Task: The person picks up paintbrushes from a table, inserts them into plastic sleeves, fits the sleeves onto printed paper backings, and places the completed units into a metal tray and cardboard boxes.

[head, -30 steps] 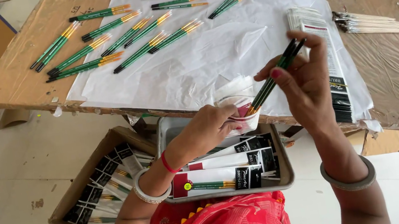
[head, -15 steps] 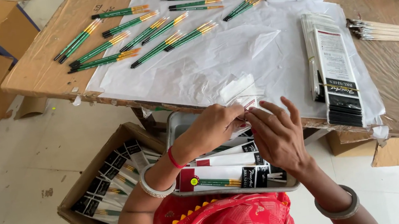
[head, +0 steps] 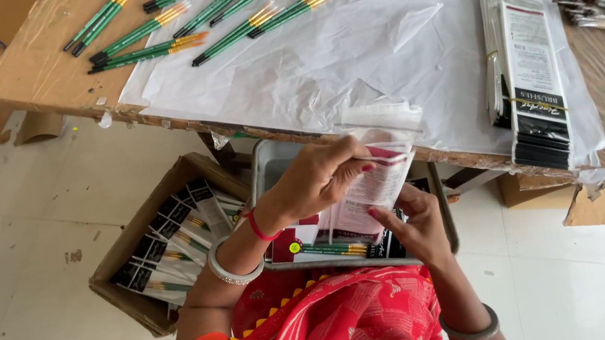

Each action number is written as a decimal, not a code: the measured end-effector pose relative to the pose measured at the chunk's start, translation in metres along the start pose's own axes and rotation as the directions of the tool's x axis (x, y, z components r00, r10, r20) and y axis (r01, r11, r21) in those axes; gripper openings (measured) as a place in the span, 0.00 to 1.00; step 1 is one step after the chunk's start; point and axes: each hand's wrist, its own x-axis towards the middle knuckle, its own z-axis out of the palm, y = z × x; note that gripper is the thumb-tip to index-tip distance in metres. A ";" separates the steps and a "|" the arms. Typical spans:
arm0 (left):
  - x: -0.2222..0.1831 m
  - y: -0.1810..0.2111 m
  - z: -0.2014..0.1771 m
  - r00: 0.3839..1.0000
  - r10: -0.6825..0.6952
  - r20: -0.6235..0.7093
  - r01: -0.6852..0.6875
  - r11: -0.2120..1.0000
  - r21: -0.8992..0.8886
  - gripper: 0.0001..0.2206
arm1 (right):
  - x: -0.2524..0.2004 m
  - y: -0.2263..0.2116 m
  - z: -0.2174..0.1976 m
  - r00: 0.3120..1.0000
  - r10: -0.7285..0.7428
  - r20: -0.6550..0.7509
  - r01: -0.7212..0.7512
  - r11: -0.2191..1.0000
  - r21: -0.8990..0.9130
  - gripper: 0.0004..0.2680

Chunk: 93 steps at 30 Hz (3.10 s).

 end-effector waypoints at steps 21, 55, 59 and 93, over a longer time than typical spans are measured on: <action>-0.053 -0.045 0.045 0.905 -0.420 0.067 0.406 0.807 -0.429 0.18 | -0.048 0.069 -0.005 0.936 0.343 -0.081 -0.336 0.937 0.092 0.16; -0.045 0.002 0.042 0.896 -0.418 0.150 0.440 0.789 -0.429 0.20 | -0.034 -0.041 -0.043 0.962 0.101 -0.254 -0.227 0.812 -0.537 0.10; -0.051 0.003 0.041 0.910 -0.404 0.092 0.413 0.869 -0.272 0.15 | -0.028 -0.023 -0.025 0.974 0.001 -0.228 -0.009 0.999 -0.035 0.06; -0.053 0.001 -0.065 0.963 0.004 -0.270 0.064 0.968 0.242 0.08 | -0.014 -0.029 0.004 0.985 -0.017 -0.170 -0.058 0.900 -0.432 0.12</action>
